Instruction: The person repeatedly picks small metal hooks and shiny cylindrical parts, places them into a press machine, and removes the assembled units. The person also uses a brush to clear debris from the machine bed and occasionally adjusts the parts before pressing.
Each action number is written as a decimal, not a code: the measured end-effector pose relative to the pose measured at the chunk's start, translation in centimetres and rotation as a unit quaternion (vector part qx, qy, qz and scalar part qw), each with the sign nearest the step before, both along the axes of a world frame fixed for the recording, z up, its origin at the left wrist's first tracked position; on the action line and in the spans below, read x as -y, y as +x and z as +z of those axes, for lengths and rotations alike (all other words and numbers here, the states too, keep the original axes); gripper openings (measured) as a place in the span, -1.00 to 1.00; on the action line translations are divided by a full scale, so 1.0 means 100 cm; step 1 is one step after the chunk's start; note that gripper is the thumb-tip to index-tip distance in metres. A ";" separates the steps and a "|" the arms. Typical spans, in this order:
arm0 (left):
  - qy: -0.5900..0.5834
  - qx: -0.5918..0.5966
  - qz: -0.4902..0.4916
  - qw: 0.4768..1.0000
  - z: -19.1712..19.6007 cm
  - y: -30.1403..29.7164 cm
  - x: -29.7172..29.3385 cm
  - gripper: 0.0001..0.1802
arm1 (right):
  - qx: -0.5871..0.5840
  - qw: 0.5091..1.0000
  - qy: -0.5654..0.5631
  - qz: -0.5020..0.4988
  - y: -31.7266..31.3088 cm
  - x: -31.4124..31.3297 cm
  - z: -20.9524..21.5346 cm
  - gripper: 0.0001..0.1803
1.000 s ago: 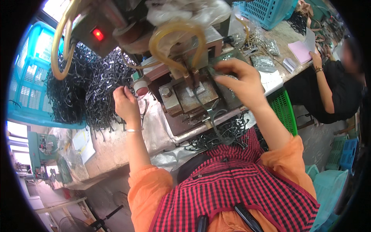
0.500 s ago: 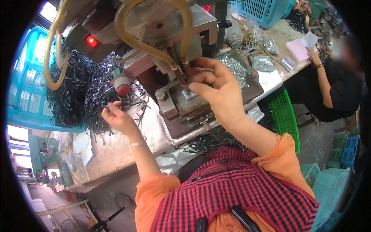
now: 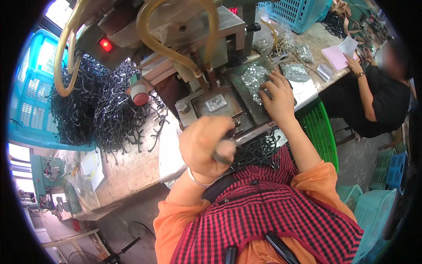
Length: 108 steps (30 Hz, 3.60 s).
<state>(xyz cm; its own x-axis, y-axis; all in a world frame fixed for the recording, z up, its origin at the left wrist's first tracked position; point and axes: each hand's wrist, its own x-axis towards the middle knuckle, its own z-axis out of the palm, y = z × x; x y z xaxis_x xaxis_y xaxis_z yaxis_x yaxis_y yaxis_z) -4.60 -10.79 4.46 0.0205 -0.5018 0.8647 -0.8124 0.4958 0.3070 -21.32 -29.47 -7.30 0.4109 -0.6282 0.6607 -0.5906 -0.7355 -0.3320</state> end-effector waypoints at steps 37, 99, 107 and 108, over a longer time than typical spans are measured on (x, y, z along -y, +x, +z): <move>0.015 0.136 0.302 0.943 -0.058 0.062 -0.062 -0.78 | 0.158 0.967 0.198 0.031 -0.011 0.000 0.010 -0.86; 0.087 0.161 -0.082 0.980 0.013 0.019 -0.005 -0.71 | 0.091 0.990 0.110 0.009 -0.001 0.004 0.012 -0.86; -0.004 0.003 0.377 0.926 -0.020 0.055 -0.059 -0.78 | 0.188 0.960 0.208 0.024 -0.010 -0.004 0.013 -0.84; 0.010 -0.057 0.372 0.926 -0.016 0.078 -0.064 -0.78 | 0.196 0.957 0.212 0.021 -0.010 -0.003 0.011 -0.84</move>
